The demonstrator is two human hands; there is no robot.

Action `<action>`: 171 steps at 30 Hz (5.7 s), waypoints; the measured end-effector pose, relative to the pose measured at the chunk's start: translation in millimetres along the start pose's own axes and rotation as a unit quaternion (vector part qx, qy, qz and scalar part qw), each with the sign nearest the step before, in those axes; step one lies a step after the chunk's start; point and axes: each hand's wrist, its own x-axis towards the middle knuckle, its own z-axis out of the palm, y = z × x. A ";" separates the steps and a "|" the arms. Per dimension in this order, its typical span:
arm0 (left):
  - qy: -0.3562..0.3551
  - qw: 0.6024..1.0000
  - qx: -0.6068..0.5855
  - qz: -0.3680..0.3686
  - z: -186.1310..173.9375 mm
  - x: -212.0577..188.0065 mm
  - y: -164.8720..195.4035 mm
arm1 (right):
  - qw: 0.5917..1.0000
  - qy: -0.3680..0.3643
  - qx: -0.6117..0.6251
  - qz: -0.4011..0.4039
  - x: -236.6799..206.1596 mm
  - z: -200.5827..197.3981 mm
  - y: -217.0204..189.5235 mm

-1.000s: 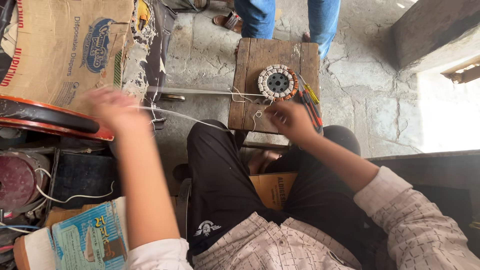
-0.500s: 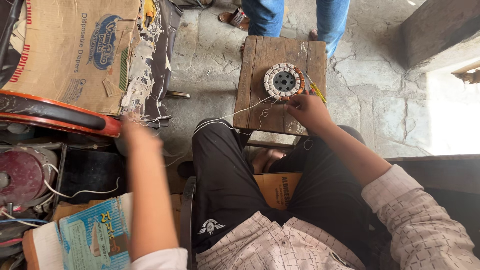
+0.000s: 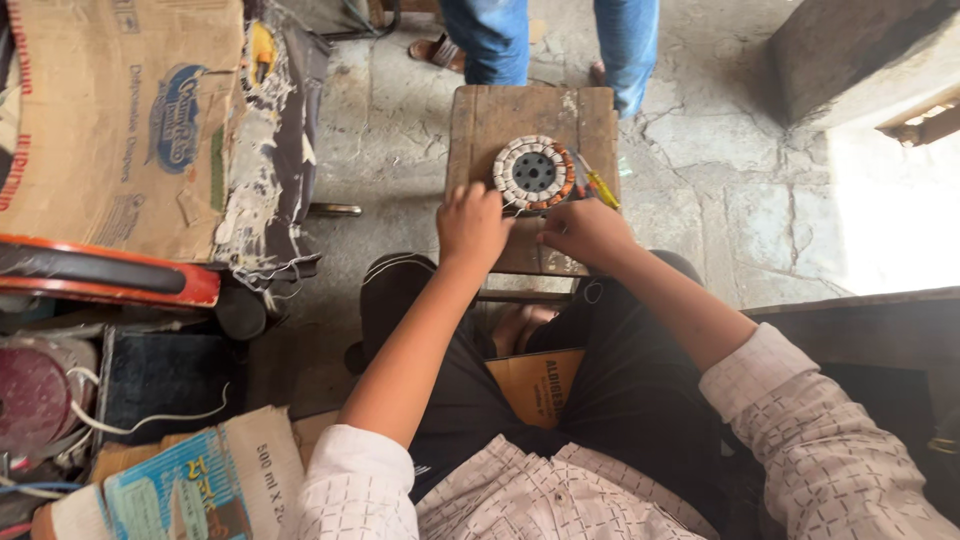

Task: The person sits on a chair and works on a motor stator placed on a small wooden stool. They use a screwdriver to adjust the copper windings and tie them with white string, repeatedly wrapping and tightening the string to secure the coils.

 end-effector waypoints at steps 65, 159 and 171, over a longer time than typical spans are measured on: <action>0.063 0.980 -0.164 0.090 32.5 -35.2 -8.2 | 0.984 0.076 -0.011 -0.160 4.4 13.0 -7.3; -0.100 0.948 -0.287 -0.093 26.4 -53.5 -64.9 | 0.933 0.160 -0.099 -0.306 8.7 23.6 -12.9; -0.104 0.949 -0.285 -0.083 23.8 -53.2 -62.3 | 0.924 0.194 -0.176 -0.277 9.7 35.0 -20.0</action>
